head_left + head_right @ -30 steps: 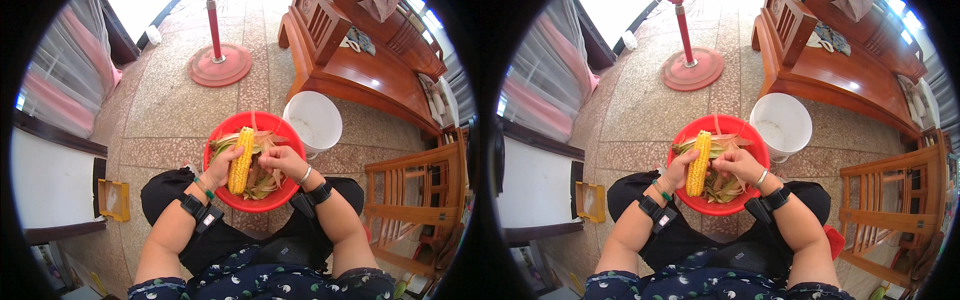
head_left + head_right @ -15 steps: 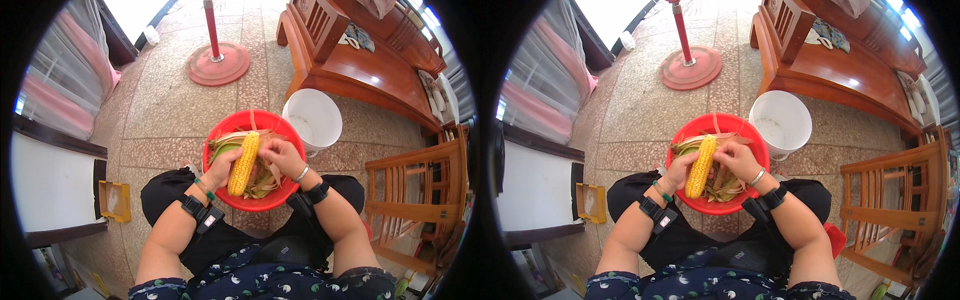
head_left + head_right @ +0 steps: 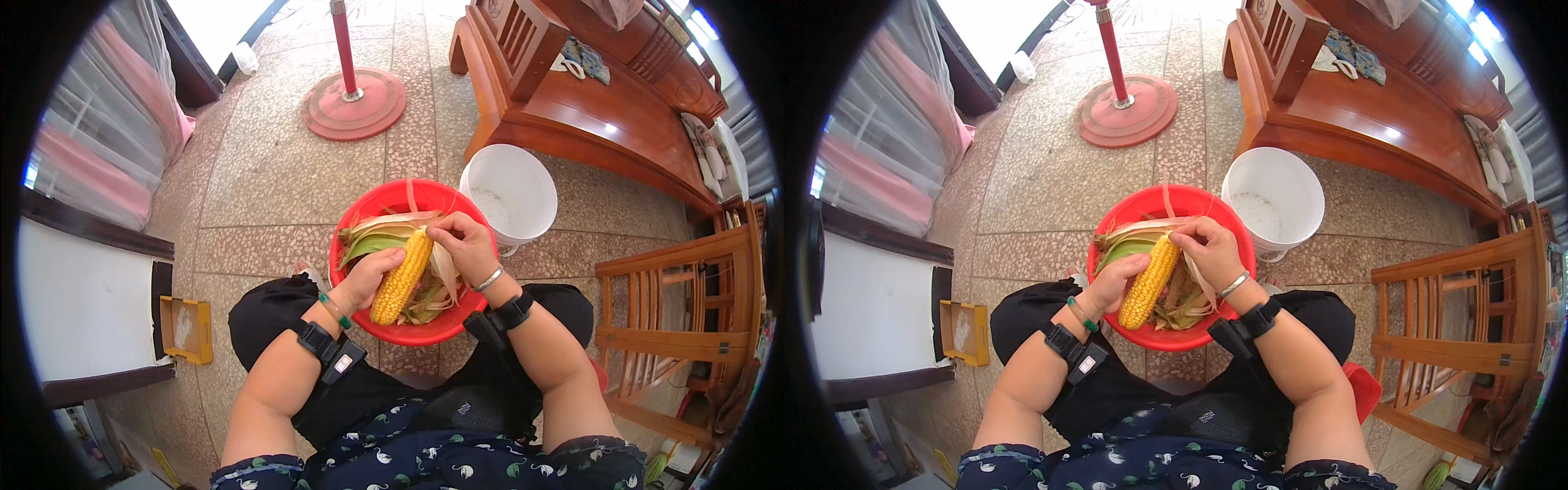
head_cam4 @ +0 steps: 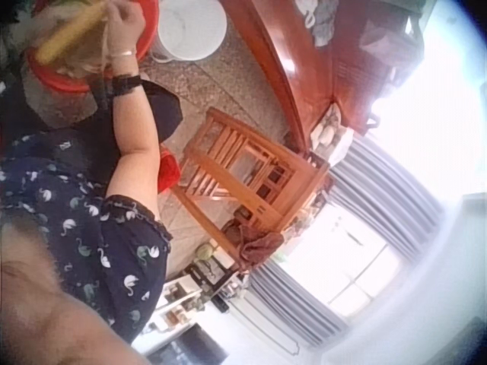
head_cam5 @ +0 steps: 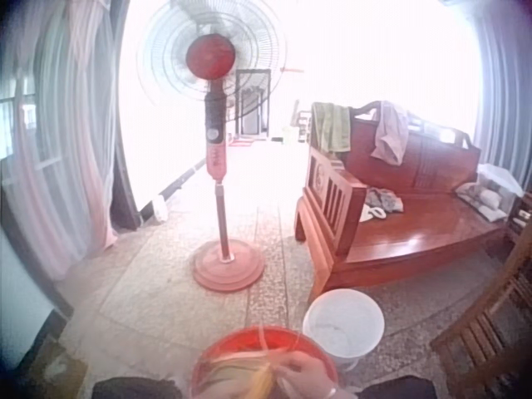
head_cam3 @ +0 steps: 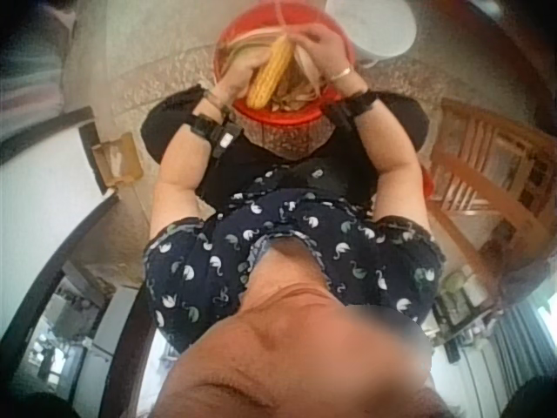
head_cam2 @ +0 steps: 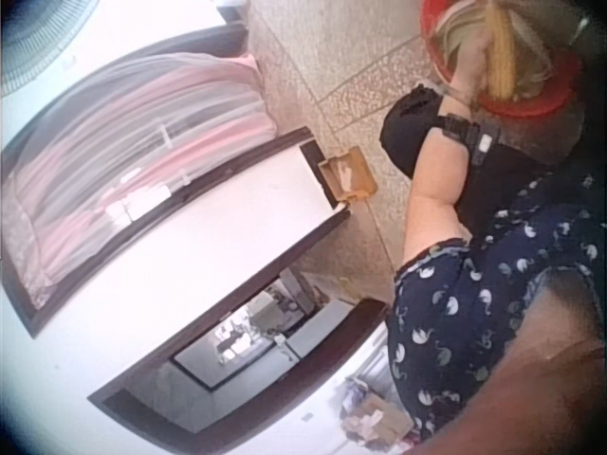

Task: The person pulls back the husk and silk from an ear of corn by hand, placing the husks into a red bucket.

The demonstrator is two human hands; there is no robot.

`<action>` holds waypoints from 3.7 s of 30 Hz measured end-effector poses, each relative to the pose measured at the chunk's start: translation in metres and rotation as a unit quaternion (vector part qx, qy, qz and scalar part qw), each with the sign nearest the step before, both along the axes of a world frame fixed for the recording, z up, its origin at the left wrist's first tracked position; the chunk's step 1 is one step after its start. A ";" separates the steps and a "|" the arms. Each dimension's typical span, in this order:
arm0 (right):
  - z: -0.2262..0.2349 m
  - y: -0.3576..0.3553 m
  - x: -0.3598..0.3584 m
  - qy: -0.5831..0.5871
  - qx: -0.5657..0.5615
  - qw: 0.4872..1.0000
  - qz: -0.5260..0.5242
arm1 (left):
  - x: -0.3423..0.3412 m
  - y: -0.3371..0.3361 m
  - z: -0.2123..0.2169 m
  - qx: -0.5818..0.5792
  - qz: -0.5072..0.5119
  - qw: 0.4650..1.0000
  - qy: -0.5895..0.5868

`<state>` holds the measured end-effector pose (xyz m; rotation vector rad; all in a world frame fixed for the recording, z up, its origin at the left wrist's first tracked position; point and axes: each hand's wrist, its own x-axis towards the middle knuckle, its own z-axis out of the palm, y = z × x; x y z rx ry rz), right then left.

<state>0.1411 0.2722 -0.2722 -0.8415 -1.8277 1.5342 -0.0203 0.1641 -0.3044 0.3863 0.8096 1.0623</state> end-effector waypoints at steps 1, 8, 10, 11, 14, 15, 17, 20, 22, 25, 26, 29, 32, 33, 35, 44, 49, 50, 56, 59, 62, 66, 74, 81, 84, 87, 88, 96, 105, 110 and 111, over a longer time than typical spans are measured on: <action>0.001 -0.002 0.001 0.010 0.064 0.998 -0.004 | 0.000 0.000 0.000 0.000 0.000 1.000 -0.007; 0.005 -0.012 0.005 -0.169 -0.165 0.963 0.127 | -0.003 0.003 0.006 -0.019 0.078 0.996 -0.041; -0.007 -0.005 0.002 -0.093 -0.161 0.981 0.053 | -0.002 0.004 0.005 -0.025 0.058 0.997 -0.036; -0.011 -0.001 0.000 -0.016 -0.154 0.988 -0.021 | -0.001 0.004 0.005 -0.031 0.040 0.998 -0.032; -0.006 0.006 -0.001 -0.020 -0.184 0.983 0.014 | 0.003 0.003 0.012 -0.034 0.016 0.999 -0.012; -0.006 0.006 -0.001 -0.019 -0.188 0.981 0.042 | 0.003 0.003 0.012 -0.035 0.016 0.999 -0.011; -0.002 0.005 0.002 -0.030 -0.178 0.980 0.079 | 0.003 0.002 0.009 -0.030 0.025 0.999 -0.026; 0.011 0.002 0.008 -0.067 -0.196 0.960 0.186 | 0.001 0.002 0.011 -0.003 0.077 0.997 -0.005; 0.012 0.002 0.012 -0.134 -0.212 0.927 0.279 | -0.001 0.003 0.010 -0.013 0.083 0.996 -0.014; 0.000 0.001 0.009 -0.110 -0.192 0.965 0.141 | -0.003 0.004 0.008 -0.019 0.068 0.997 -0.036; -0.005 0.003 0.007 -0.070 -0.178 0.978 0.088 | -0.002 0.004 0.008 -0.024 0.046 0.998 -0.043; 0.003 0.006 -0.001 -0.007 -0.210 0.977 0.033 | 0.001 0.002 0.012 -0.022 0.020 0.999 -0.045; -0.003 0.006 0.003 -0.028 -0.170 0.983 0.063 | 0.001 0.003 0.012 -0.004 0.016 0.999 -0.034; -0.005 0.005 0.004 -0.049 -0.144 0.985 0.076 | 0.001 0.003 0.011 0.006 0.015 0.999 -0.030; -0.004 0.003 0.006 -0.063 -0.168 0.975 0.130 | 0.000 0.003 0.009 -0.003 0.029 0.999 -0.033; -0.004 0.008 0.000 -0.011 -0.207 0.978 0.018 | 0.003 0.002 0.020 0.004 0.037 0.999 0.014; -0.005 0.005 0.001 -0.011 -0.154 0.987 0.043 | 0.004 0.001 0.018 0.003 0.014 1.000 0.023; -0.004 0.004 0.002 -0.027 -0.130 0.990 0.050 | 0.002 0.002 0.015 0.000 0.027 1.000 0.017; -0.004 0.001 0.006 -0.081 -0.209 0.965 0.134 | -0.003 0.005 0.006 -0.030 0.063 0.998 -0.010; -0.011 0.003 -0.001 -0.081 -0.203 0.974 0.061 | 0.001 0.005 0.011 -0.021 0.052 0.998 -0.013; -0.011 0.004 -0.003 -0.052 -0.187 0.980 0.049 | 0.003 0.005 0.014 -0.009 0.033 0.999 -0.004; -0.012 0.001 0.000 -0.047 -0.138 0.980 0.137 | 0.000 0.005 0.008 -0.010 0.038 0.999 -0.014; -0.028 -0.002 0.003 -0.157 -0.093 0.980 0.082 | 0.001 0.006 0.012 -0.049 0.066 0.997 -0.013; -0.008 -0.011 0.001 -0.108 -0.073 0.975 0.181 | -0.002 0.005 0.008 -0.008 0.032 0.999 -0.030; 0.017 -0.016 0.006 -0.187 -0.175 0.923 0.289 | -0.005 0.004 0.001 -0.026 0.075 0.997 -0.018; 0.005 -0.016 0.008 -0.206 -0.185 0.905 0.324 | -0.006 0.006 0.000 -0.027 0.087 0.996 -0.010; 0.002 -0.018 0.005 -0.213 -0.171 0.915 0.295 | -0.005 0.006 0.001 -0.027 0.087 0.996 -0.011; -0.004 -0.028 0.004 -0.184 -0.028 0.932 0.312 | -0.004 0.008 0.006 -0.009 0.145 0.988 0.058; 0.001 -0.032 -0.003 -0.284 0.018 0.934 0.216 | 0.001 0.010 0.003 -0.019 0.205 0.974 0.092; -0.008 -0.036 0.001 -0.214 0.012 0.934 0.287 | 0.001 0.011 0.006 -0.008 0.187 0.978 0.096; -0.001 -0.034 0.001 -0.213 0.011 0.933 0.289 | 0.000 0.010 0.005 -0.010 0.194 0.978 0.079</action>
